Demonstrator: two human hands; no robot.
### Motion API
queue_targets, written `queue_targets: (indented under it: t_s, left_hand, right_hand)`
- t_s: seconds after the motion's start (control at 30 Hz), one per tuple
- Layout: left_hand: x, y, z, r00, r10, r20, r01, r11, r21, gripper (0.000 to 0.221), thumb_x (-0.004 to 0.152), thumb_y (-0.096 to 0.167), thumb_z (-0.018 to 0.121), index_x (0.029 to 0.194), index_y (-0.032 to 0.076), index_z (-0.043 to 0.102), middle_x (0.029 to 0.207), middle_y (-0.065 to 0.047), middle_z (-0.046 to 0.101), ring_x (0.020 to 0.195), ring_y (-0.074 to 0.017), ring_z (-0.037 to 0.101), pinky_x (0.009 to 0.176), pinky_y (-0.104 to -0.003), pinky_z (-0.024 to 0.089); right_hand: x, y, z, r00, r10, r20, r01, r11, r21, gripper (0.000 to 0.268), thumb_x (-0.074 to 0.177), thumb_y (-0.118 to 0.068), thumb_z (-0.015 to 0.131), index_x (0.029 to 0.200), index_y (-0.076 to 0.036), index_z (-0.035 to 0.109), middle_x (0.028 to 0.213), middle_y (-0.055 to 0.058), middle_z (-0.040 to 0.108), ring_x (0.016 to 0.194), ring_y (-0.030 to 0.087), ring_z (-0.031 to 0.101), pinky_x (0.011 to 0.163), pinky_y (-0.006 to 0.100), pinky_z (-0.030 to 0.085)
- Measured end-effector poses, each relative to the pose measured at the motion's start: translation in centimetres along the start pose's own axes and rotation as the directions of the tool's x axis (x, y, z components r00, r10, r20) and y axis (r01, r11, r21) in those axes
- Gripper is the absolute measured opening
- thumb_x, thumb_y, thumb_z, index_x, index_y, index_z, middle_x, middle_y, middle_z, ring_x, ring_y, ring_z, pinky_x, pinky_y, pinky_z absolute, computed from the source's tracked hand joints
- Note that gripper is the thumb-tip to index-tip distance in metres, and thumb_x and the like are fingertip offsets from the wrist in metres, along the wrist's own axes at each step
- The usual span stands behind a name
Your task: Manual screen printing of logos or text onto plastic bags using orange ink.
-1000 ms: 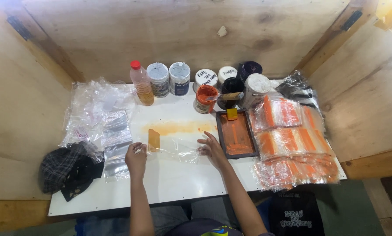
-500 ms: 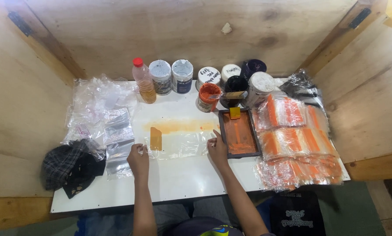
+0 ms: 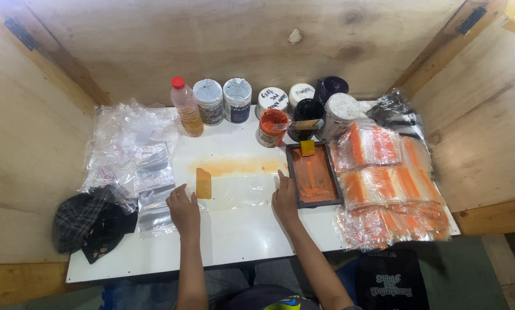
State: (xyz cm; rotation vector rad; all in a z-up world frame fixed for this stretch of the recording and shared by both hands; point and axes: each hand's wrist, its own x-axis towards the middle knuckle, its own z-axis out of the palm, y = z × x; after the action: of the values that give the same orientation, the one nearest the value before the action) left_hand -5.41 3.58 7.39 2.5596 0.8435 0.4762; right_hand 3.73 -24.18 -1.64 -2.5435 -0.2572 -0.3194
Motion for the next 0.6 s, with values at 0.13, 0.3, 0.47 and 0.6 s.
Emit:
queue_targets:
  t_s: [0.13, 0.3, 0.47, 0.6]
  left_hand:
    - [0.1, -1.3, 2.9, 0.98, 0.161, -0.116, -0.137, 0.971, 0.194, 0.038, 0.091, 0.015, 0.078, 0.127, 0.013, 0.066, 0.126, -0.006, 0.062, 0.12, -0.0252, 0.06, 0.094, -0.037, 0.059]
    - [-0.1, -0.8, 3.8, 0.957, 0.22, -0.191, -0.16, 0.944, 0.287, 0.038, 0.09, 0.014, 0.078, 0.126, 0.019, 0.066, 0.131, -0.003, 0.059, 0.123, -0.0261, 0.058, 0.099, -0.041, 0.055]
    - [0.3, 1.0, 7.9, 0.94, 0.251, -0.233, -0.239, 0.968, 0.079, 0.035, 0.086, 0.009, 0.076, 0.12, 0.014, 0.069, 0.126, -0.007, 0.06, 0.117, -0.0321, 0.058, 0.095, -0.046, 0.055]
    - [-1.2, 8.5, 10.0, 0.962, 0.274, 0.008, -0.241, 0.858, -0.454, 0.028, 0.094, 0.007, 0.067, 0.122, 0.008, 0.069, 0.117, -0.016, 0.066, 0.105, -0.0376, 0.066, 0.093, -0.048, 0.054]
  right_hand:
    - [-0.1, -0.3, -0.5, 0.999, -0.039, -0.037, 0.038, 0.998, -0.042, 0.072, 0.088, 0.008, 0.048, 0.156, -0.01, 0.037, 0.115, 0.011, 0.05, 0.106, 0.027, 0.058, 0.098, 0.04, 0.052]
    - [-0.2, -0.6, -1.5, 0.991, -0.039, -0.129, 0.051, 0.995, 0.091, 0.072, 0.081, 0.013, 0.044, 0.15, -0.01, 0.045, 0.119, 0.011, 0.054, 0.116, 0.029, 0.059, 0.106, 0.043, 0.049]
    - [-1.3, -1.1, -3.5, 0.97, -0.063, -0.235, 0.095, 0.987, 0.129, 0.067, 0.079, 0.015, 0.04, 0.14, -0.008, 0.053, 0.121, 0.008, 0.059, 0.114, 0.026, 0.061, 0.104, 0.04, 0.052]
    - [-2.1, -1.3, -4.9, 0.939, -0.08, -0.334, 0.175, 0.949, 0.263, 0.071, 0.076, 0.018, 0.036, 0.141, -0.004, 0.053, 0.115, 0.01, 0.064, 0.109, 0.027, 0.066, 0.098, 0.04, 0.058]
